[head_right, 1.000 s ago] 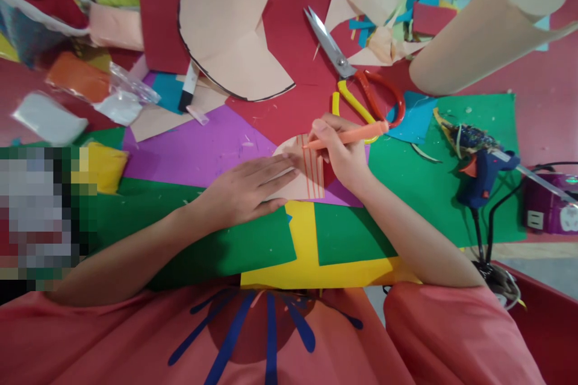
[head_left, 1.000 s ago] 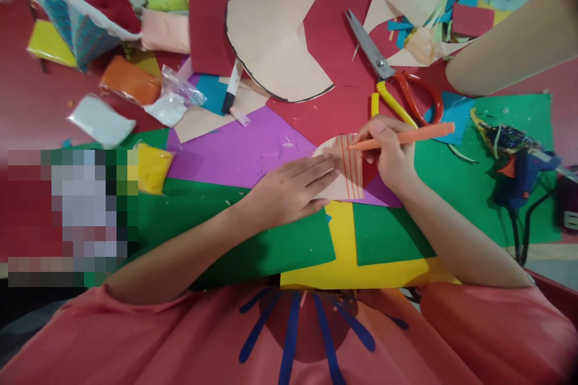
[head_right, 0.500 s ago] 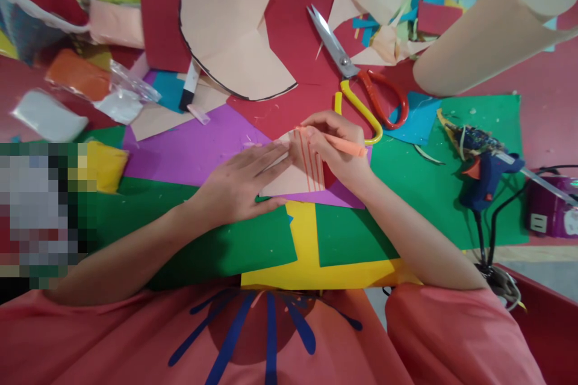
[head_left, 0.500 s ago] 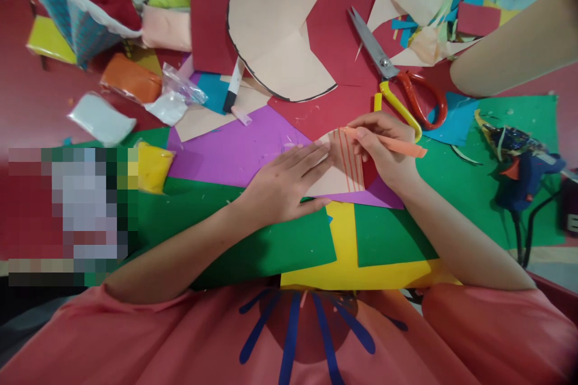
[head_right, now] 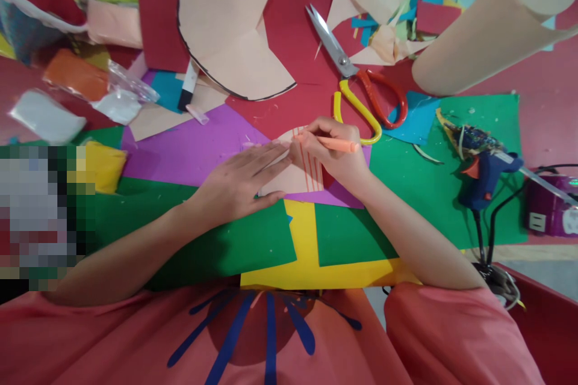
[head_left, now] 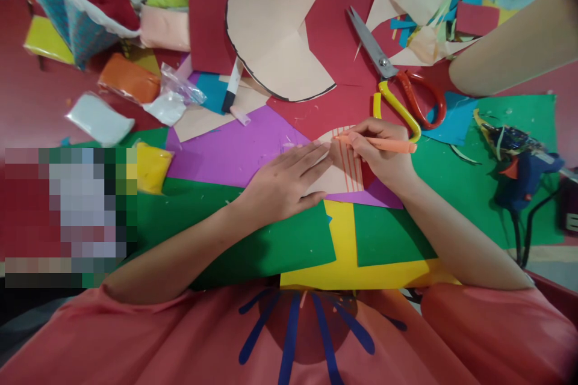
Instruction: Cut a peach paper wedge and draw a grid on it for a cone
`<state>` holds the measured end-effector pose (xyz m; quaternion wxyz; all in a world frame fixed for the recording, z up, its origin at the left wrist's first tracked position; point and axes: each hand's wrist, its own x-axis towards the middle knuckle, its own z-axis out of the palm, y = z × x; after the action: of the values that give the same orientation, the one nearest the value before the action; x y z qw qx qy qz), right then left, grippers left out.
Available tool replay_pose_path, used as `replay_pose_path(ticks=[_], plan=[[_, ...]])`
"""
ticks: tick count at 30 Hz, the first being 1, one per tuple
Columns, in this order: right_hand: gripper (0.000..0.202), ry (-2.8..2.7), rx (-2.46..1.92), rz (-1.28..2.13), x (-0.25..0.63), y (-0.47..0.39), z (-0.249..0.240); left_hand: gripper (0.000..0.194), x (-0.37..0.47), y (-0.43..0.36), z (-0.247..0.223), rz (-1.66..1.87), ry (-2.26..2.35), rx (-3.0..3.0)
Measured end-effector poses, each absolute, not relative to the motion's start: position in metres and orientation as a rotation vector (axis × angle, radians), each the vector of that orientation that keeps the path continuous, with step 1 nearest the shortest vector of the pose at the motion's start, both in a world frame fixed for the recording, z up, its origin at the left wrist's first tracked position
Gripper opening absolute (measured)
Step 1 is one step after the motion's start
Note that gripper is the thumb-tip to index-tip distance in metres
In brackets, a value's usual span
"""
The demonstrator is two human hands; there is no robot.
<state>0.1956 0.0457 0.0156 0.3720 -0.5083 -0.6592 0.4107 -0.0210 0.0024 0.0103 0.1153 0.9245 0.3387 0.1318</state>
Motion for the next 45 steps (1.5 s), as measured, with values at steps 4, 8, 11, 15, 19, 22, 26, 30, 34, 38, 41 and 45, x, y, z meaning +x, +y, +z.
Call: replay_pose_path(ticks=[4, 8, 11, 15, 19, 22, 26, 30, 34, 38, 41, 45], plan=[[0.018, -1.727, -1.294, 1.03, 0.1962, 0.0463, 0.0146, 0.053, -0.0207, 0.0023, 0.0112, 0.403, 0.993, 2.738], [0.021, -1.736, -1.273, 1.047, 0.1963, 0.0467, 0.0149, 0.051, -0.0198, 0.0027, 0.0117, 0.416, 0.987, 2.773], [0.022, -1.723, -1.281, 1.093, 0.1958, 0.047, 0.0167, 0.05, -0.0196, 0.0029, 0.0115, 0.431, 0.984, 2.782], [0.02, -1.648, -1.262, 1.172, 0.1956, 0.0458, 0.0191, 0.05, -0.0202, 0.0032, 0.0115, 0.392, 0.986, 2.751], [0.016, -1.548, -1.227, 1.152, 0.1961, 0.0434, 0.0186, 0.051, -0.0213, 0.0051, 0.0112, 0.387, 1.0, 2.724], [0.013, -1.568, -1.226, 1.104, 0.1963, 0.0428, 0.0168, 0.051, -0.0221, 0.0066, 0.0107, 0.424, 1.013, 2.736], [0.017, -1.704, -1.22, 1.063, 0.1961, 0.0438, 0.015, 0.052, -0.0228, 0.0069, 0.0101, 0.441, 1.02, 2.763], [0.017, -1.739, -1.216, 1.052, 0.196, 0.0446, 0.0147, 0.052, -0.023, 0.0064, 0.01, 0.432, 1.012, 2.758], [0.015, -1.757, -1.226, 1.045, 0.1959, 0.0448, 0.0151, 0.052, -0.0226, 0.0061, 0.0097, 0.41, 1.023, 2.721], [0.018, -1.768, -1.245, 1.056, 0.1956, 0.045, 0.0158, 0.054, -0.022, 0.0061, 0.0093, 0.407, 1.027, 2.692], [0.022, -1.754, -1.242, 1.093, 0.1957, 0.0455, 0.0158, 0.054, -0.022, 0.0061, 0.0095, 0.406, 1.028, 2.694], [0.024, -1.747, -1.236, 1.129, 0.1961, 0.0465, 0.0162, 0.055, -0.0223, 0.0057, 0.0102, 0.424, 1.024, 2.724]])
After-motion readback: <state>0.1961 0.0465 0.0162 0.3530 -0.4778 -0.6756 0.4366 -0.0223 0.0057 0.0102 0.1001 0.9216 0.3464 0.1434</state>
